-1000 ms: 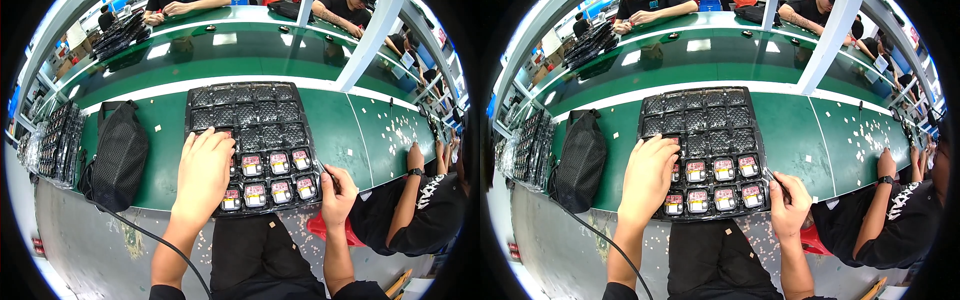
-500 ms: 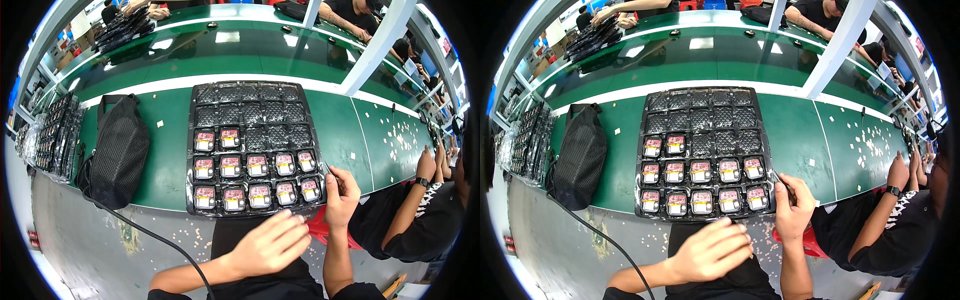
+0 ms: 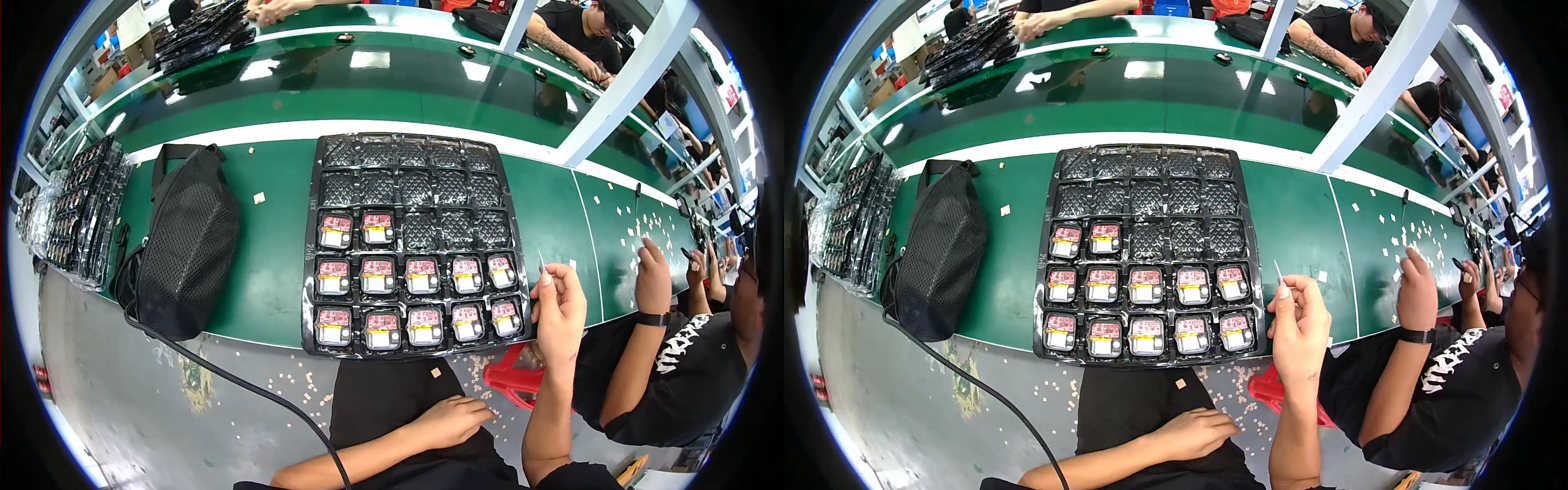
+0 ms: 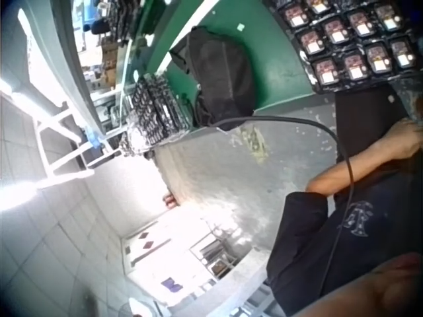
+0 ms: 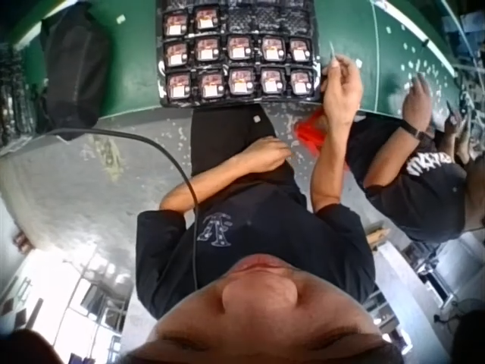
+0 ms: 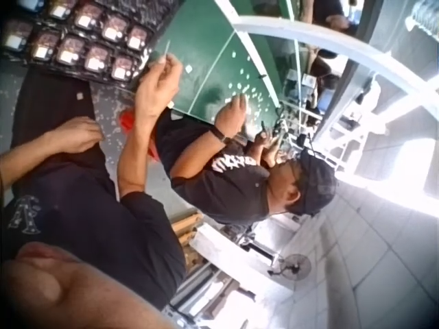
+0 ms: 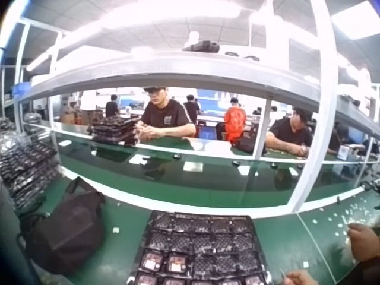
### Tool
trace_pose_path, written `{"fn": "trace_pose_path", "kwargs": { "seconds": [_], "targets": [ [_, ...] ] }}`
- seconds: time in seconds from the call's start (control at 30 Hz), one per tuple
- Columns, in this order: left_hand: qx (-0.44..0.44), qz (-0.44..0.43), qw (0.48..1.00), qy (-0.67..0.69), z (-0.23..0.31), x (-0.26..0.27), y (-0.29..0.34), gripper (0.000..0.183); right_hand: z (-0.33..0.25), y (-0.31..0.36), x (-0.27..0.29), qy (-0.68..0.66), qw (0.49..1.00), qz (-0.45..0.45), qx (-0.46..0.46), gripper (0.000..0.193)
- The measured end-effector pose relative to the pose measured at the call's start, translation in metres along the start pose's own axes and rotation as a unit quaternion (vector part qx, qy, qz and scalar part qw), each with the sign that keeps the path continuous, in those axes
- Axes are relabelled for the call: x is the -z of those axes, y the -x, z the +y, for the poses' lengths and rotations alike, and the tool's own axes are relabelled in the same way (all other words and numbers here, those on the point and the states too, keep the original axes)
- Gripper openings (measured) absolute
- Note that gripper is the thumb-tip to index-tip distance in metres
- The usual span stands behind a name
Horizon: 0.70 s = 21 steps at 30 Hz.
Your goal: The recorder is using tweezers to assemble small electronic components into a tray at an industrial workbench.
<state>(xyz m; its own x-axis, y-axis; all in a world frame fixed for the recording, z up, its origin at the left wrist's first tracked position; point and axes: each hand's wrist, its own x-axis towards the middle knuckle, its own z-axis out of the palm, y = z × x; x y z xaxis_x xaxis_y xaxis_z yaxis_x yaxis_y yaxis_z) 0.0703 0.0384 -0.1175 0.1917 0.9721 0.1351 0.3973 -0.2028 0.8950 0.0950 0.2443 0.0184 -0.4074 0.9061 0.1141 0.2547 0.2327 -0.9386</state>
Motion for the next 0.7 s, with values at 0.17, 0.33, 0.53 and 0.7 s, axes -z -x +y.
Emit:
{"fn": "trace_pose_path", "kwargs": {
  "seconds": [0.17, 0.33, 0.53, 0.7],
  "targets": [
    [0.047, 0.044, 0.996, 0.061, -0.001, 0.009, -0.003, 0.024, -0.001, 0.013, -0.003, 0.086, 0.992, 0.002, 0.087, 0.013],
    [0.063, 0.045, 0.997, -0.001, 0.001, 0.012, 0.0, 0.022, -0.005, 0.027, 0.006, 0.06, 0.994, -0.013, 0.088, 0.015],
    [0.064, 0.048, 0.996, 0.026, -0.001, 0.013, 0.0, 0.022, -0.017, 0.03, 0.029, 0.24, 0.966, -0.003, 0.097, 0.015],
    [0.055, 0.045, 0.997, 0.016, 0.001, 0.013, 0.0, 0.022, -0.008, 0.016, 0.039, 0.393, 0.898, 0.138, 0.142, 0.026]
  ]
}}
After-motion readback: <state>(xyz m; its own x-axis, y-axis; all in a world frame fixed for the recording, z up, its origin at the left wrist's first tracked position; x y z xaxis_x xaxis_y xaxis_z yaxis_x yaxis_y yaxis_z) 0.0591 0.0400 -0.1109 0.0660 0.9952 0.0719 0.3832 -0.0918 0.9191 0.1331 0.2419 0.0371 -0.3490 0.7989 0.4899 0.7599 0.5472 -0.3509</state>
